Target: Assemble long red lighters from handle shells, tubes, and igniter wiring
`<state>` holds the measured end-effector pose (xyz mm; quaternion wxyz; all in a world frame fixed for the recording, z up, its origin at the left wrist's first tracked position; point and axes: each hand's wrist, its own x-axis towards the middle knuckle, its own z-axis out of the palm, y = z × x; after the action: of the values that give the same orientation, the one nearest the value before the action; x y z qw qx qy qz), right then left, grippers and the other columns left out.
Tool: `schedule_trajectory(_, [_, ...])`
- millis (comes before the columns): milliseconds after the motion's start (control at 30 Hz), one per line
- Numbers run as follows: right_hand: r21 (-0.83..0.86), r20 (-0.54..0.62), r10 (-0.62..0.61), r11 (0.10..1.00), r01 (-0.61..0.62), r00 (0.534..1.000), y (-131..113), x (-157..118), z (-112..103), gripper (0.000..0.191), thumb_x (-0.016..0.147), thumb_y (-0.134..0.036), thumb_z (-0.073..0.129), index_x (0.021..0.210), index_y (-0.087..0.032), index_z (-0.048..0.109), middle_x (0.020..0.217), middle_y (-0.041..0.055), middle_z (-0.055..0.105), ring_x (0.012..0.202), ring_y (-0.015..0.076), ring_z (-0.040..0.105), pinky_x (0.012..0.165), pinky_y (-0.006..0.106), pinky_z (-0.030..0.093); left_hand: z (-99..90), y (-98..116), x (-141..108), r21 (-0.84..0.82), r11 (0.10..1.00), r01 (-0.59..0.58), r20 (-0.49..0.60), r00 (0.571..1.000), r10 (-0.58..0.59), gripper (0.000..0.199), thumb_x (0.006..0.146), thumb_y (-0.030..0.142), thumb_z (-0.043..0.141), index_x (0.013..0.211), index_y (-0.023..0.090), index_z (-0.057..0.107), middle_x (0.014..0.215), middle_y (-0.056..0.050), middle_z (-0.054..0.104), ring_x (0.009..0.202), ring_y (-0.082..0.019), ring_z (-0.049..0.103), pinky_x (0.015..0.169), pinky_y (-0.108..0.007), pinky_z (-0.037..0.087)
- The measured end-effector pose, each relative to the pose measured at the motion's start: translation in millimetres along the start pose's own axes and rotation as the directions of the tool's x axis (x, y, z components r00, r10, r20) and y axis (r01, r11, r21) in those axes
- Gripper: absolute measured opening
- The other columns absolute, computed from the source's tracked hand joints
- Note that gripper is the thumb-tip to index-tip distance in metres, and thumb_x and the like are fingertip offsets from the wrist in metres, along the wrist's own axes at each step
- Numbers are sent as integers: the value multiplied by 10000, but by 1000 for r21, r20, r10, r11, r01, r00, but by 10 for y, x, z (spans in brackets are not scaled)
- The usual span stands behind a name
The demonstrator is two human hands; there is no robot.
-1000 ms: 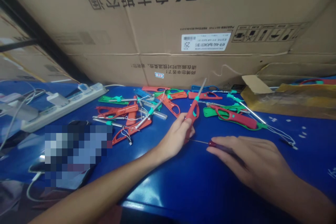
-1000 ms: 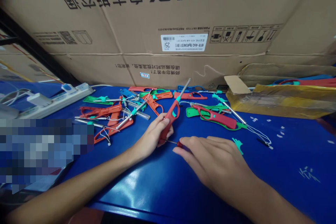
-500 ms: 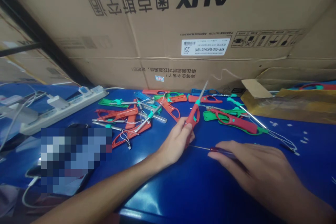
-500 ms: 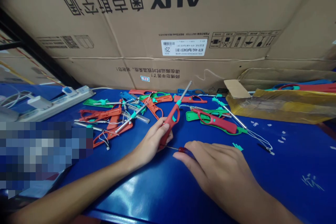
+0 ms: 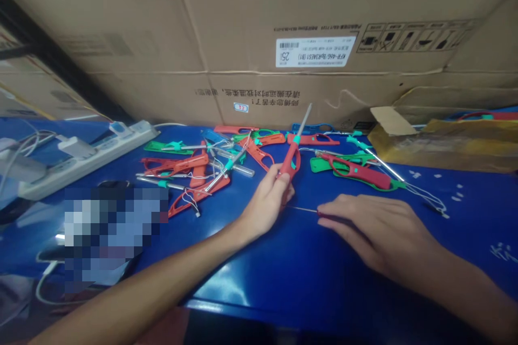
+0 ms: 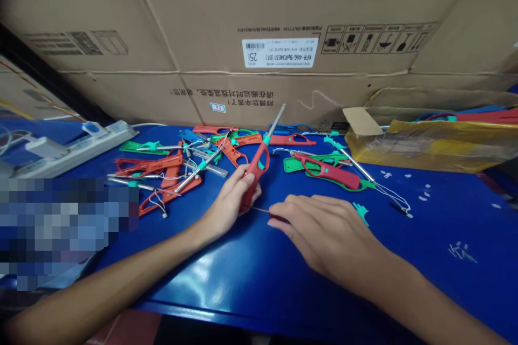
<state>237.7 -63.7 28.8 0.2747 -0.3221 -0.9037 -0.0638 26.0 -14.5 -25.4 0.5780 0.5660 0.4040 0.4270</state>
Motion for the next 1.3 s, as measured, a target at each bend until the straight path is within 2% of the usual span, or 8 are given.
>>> schedule_trajectory(267, [-53,-85,106,992,-111,991,-101,-65,97,98,1025,-307,595,1067,-228,636,929,-44,806,737,124,763,798,277,491,-1,2,-21,27,999,-39,-9,999,40,283,1047,453,413,1148,212,522,737,42,499,650,-120,449,629,-232,361])
schedule_trajectory(433, [-56,-109,127,989,-134,986,-134,-39,108,179,1031,-352,576,976,-213,674,850,-35,806,620,123,732,661,274,491,1,-5,-29,34,999,-41,-20,999,41,289,1051,461,403,1153,215,517,738,42,496,652,-125,447,634,-241,357])
schedule_trajectory(633, [-137,-98,-12,991,-2,995,-73,26,85,153,1043,-245,542,999,-184,676,880,-1,793,772,158,745,773,292,505,2,13,-23,93,994,-60,-103,992,70,242,1063,432,386,1083,215,492,738,46,490,669,-125,443,666,-245,362])
schedule_trajectory(867, [-296,-44,-171,943,150,984,-11,-25,125,155,1047,-202,512,1078,-193,664,865,9,769,826,179,733,789,315,509,28,54,-26,87,996,-33,-157,986,46,227,1057,421,382,1045,212,470,740,47,471,661,-126,426,657,-249,356])
schedule_trajectory(933, [-280,-56,-174,948,152,983,-36,-38,145,153,1046,-204,520,1101,-198,662,859,-2,777,811,166,737,797,302,515,30,54,-36,83,996,-38,-159,986,51,230,1057,427,383,1044,214,468,749,42,479,679,-130,437,666,-249,360])
schedule_trajectory(1033, [-189,-113,-88,980,66,990,-96,-15,177,175,1054,-212,500,1035,-196,673,854,-6,797,755,145,751,754,267,538,23,44,-54,80,996,-31,-149,988,42,235,1060,435,382,1050,220,476,755,40,483,689,-133,440,673,-250,362])
schedule_trajectory(1133, [-66,-104,86,993,-93,991,-157,33,204,265,1072,-248,441,962,-215,680,854,-6,807,698,136,763,638,238,545,17,31,-68,67,997,-30,-162,986,40,233,1065,436,382,1059,227,485,769,38,481,700,-135,442,683,-250,368])
schedule_trajectory(1300, [212,-6,372,908,-363,928,-204,98,226,219,1033,-283,502,884,-249,659,680,-50,751,510,123,697,448,201,486,20,17,-84,79,995,-55,-201,977,70,229,1073,432,383,1120,235,490,786,35,483,726,-142,462,700,-262,378])
